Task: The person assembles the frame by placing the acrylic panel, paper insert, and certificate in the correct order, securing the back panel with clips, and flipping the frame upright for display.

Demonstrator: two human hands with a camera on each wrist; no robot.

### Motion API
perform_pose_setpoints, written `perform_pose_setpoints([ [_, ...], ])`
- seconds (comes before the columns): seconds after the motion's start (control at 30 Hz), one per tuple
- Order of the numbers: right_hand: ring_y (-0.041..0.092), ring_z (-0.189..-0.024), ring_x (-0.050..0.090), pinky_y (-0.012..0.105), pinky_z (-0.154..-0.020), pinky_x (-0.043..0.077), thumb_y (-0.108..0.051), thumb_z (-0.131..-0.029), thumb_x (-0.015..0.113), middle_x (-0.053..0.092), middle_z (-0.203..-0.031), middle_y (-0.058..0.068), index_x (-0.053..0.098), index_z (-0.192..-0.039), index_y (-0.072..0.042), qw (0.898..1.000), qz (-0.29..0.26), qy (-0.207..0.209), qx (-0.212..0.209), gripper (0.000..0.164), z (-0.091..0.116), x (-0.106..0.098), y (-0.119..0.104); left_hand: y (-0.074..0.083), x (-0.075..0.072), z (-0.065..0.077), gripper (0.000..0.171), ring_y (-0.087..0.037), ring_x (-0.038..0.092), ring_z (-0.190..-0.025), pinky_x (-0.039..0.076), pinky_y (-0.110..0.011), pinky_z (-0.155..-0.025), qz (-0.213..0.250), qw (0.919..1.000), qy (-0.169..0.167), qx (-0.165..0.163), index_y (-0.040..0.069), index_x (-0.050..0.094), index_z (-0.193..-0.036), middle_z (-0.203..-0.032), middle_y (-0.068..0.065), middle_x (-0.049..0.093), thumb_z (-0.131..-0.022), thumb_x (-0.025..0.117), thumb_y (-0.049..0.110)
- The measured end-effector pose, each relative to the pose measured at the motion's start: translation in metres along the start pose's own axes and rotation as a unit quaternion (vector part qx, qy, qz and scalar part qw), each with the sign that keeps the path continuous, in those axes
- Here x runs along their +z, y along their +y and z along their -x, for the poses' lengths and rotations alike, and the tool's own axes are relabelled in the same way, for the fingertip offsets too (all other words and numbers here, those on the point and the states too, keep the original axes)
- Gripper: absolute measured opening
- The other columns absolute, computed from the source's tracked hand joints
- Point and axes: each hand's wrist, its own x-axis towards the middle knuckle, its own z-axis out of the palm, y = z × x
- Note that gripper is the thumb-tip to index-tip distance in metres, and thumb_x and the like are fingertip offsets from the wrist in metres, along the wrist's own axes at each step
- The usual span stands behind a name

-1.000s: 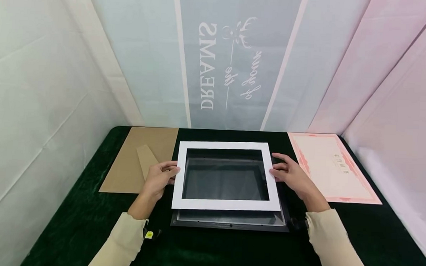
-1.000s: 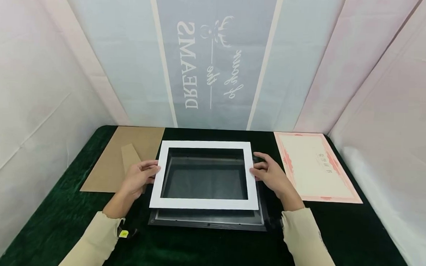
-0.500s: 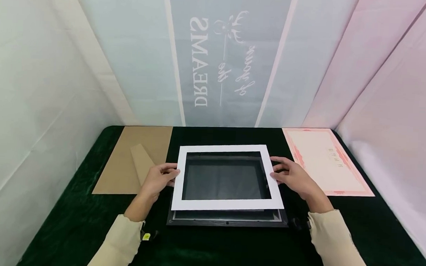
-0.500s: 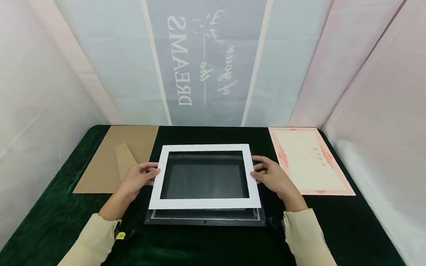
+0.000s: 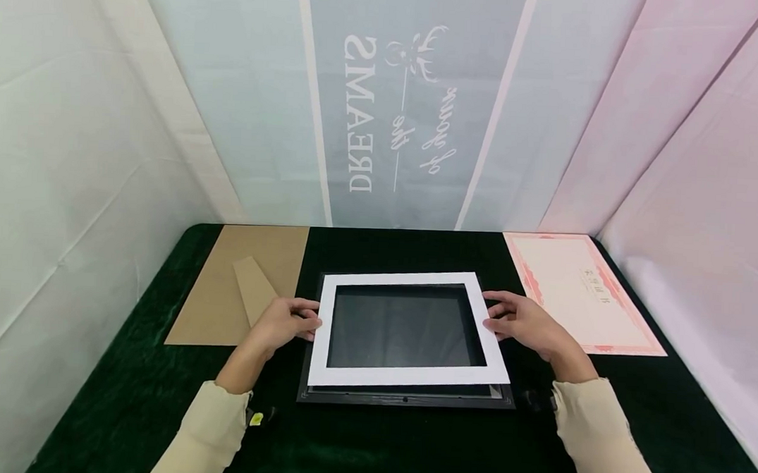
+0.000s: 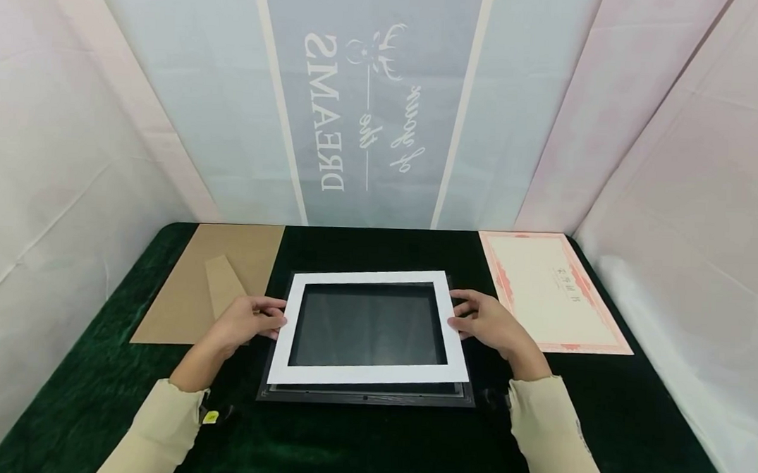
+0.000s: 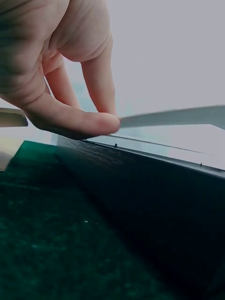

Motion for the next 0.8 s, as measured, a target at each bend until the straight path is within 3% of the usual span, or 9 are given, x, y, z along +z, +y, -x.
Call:
perform_pose_setpoints([
  [0.3,0.020,-0.081,0.064,0.032,-0.071,0.061,-0.005,-0.094,0.065,0.059,-0.107,0.020,0.037,-0.148,0.003,1.000,0.011,-0.002,0.003,0.062,-0.0008,0.0032,0.0026,-0.0020,-0.0074,0.0002,0.032,-0.015,0.070,-0.073,0.061,-0.029,-0.072,-0.008,0.9997,-0.018,0.012,-0.004,0.061,-0.129,-0.106,-0.020,0.068,-0.100,0.057,0.010],
  [0.6,0.020,-0.079,0.065,0.033,-0.069,0.061,-0.006,-0.092,0.068,0.061,-0.105,0.020,0.037,-0.146,0.004,1.000,0.022,-0.017,0.006,0.063,0.0019,0.0039,0.0032,0.0013,-0.0067,0.0006,0.029,-0.016,0.069,-0.071,0.061,-0.029,-0.069,-0.004,0.9992,-0.030,0.028,-0.004,0.062,-0.126,-0.104,-0.020,0.065,-0.100,0.058,0.009],
  [0.8,0.020,-0.077,0.066,0.034,-0.069,0.062,-0.004,-0.091,0.068,0.061,-0.101,0.018,0.035,-0.146,0.004,0.999,0.010,-0.030,0.008,0.065,0.0017,0.0032,0.0024,0.0025,-0.0052,0.0002,0.027,-0.018,0.065,-0.072,0.061,-0.031,-0.070,-0.032,0.9982,-0.018,0.047,0.000,0.064,-0.123,-0.099,-0.018,0.066,-0.098,0.060,0.010],
])
